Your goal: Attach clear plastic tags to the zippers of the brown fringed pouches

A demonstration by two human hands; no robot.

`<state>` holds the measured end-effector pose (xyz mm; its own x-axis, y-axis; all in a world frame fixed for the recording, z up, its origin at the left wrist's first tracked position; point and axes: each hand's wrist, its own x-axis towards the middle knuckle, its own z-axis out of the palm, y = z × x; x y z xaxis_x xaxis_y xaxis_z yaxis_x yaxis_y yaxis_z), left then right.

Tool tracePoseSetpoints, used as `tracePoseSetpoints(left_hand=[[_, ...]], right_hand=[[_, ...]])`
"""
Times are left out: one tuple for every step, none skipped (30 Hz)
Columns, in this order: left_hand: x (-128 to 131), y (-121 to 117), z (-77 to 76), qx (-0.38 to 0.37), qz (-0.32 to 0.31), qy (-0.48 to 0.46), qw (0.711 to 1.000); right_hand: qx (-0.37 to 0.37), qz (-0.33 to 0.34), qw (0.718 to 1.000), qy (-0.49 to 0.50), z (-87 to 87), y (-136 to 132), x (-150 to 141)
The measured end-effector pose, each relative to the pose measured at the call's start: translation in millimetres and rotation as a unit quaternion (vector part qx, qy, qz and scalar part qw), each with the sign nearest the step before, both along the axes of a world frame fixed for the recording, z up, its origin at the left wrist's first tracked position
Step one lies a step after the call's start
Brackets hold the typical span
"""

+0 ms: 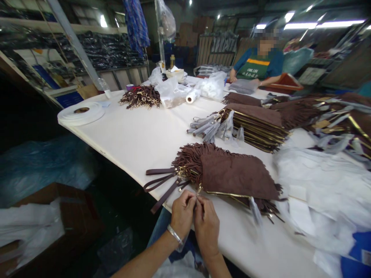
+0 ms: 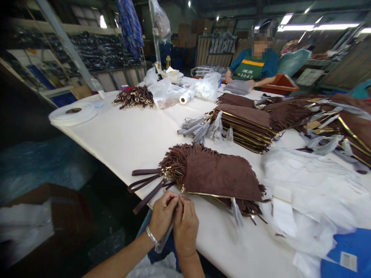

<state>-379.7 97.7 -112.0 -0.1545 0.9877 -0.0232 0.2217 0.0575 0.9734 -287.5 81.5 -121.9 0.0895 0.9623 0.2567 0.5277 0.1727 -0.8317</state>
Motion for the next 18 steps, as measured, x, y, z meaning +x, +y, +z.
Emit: tracePoseSetpoints(left_hand=[[-1.9, -0.7, 1.1, 0.002, -0.01, 0.002, 1.0], [-3.9, -1.1, 2.2, 0.001, -0.019, 0.003, 1.0], [-6.0, -1.1, 3.1, -0.001, -0.027, 0.002, 1.0], [-8.0, -0.9, 4.0, -0.004, -0.034, 0.001, 0.999], [-9.7, -0.4, 4.7, -0.006, -0.041, 0.0, 0.999], [-11.1, 0.1, 5.2, -0.008, -0.047, -0.002, 0.999], [-12.2, 0.7, 5.6, -0.009, -0.052, -0.004, 0.999], [-12.9, 1.3, 5.8, -0.01, -0.055, -0.007, 0.998], [-13.2, 1.8, 5.8, -0.011, -0.055, -0.01, 0.998], [-13.3, 2.2, 5.5, -0.011, -0.054, -0.013, 0.998], [-13.2, 2.5, 4.8, -0.012, -0.052, -0.017, 0.998], [-12.9, 2.8, 3.8, -0.013, -0.049, -0.021, 0.998], [-12.5, 3.0, 2.5, -0.014, -0.046, -0.025, 0.999], [-12.0, 3.3, 0.9, -0.014, -0.043, -0.028, 0.999], [-11.5, 3.6, -0.8, -0.016, -0.036, -0.031, 0.999], [-10.8, 3.8, -2.5, -0.019, -0.026, -0.036, 0.999], [-10.2, 3.9, -3.9, -0.022, -0.012, -0.04, 0.999], [-9.5, 3.7, -4.8, -0.025, 0.002, -0.043, 0.999]], right_hand=[[-0.007, -0.007, 1.0, 0.001, 1.5, 0.1, 0.7], [-0.016, -0.013, 1.0, 0.005, 3.1, 0.3, 1.4], [-0.028, -0.016, 0.999, 0.01, 4.6, 0.7, 2.3], [-0.041, -0.018, 0.999, 0.016, 5.7, 1.3, 3.1], [-0.053, -0.019, 0.998, 0.021, 6.5, 2.1, 3.8], [-0.063, -0.021, 0.997, 0.024, 6.8, 3.0, 4.4], [-0.07, -0.023, 0.997, 0.026, 6.7, 4.0, 4.9], [-0.073, -0.024, 0.997, 0.025, 6.4, 4.9, 5.2], [-0.073, -0.025, 0.997, 0.023, 6.0, 5.8, 5.3], [-0.073, -0.026, 0.997, 0.021, 5.6, 6.6, 5.1], [-0.072, -0.028, 0.997, 0.02, 5.3, 7.1, 4.8], [-0.07, -0.03, 0.997, 0.019, 5.2, 7.4, 4.2], [-0.068, -0.032, 0.997, 0.017, 5.1, 7.5, 3.5], [-0.069, -0.035, 0.997, 0.017, 4.9, 7.4, 2.8], [-0.071, -0.038, 0.997, 0.017, 4.7, 7.3, 2.0], [-0.076, -0.041, 0.996, 0.019, 4.3, 7.1, 1.3], [-0.082, -0.043, 0.995, 0.024, 3.7, 6.9, 0.6], [-0.089, -0.046, 0.994, 0.032, 2.9, 6.9, 0.2]])
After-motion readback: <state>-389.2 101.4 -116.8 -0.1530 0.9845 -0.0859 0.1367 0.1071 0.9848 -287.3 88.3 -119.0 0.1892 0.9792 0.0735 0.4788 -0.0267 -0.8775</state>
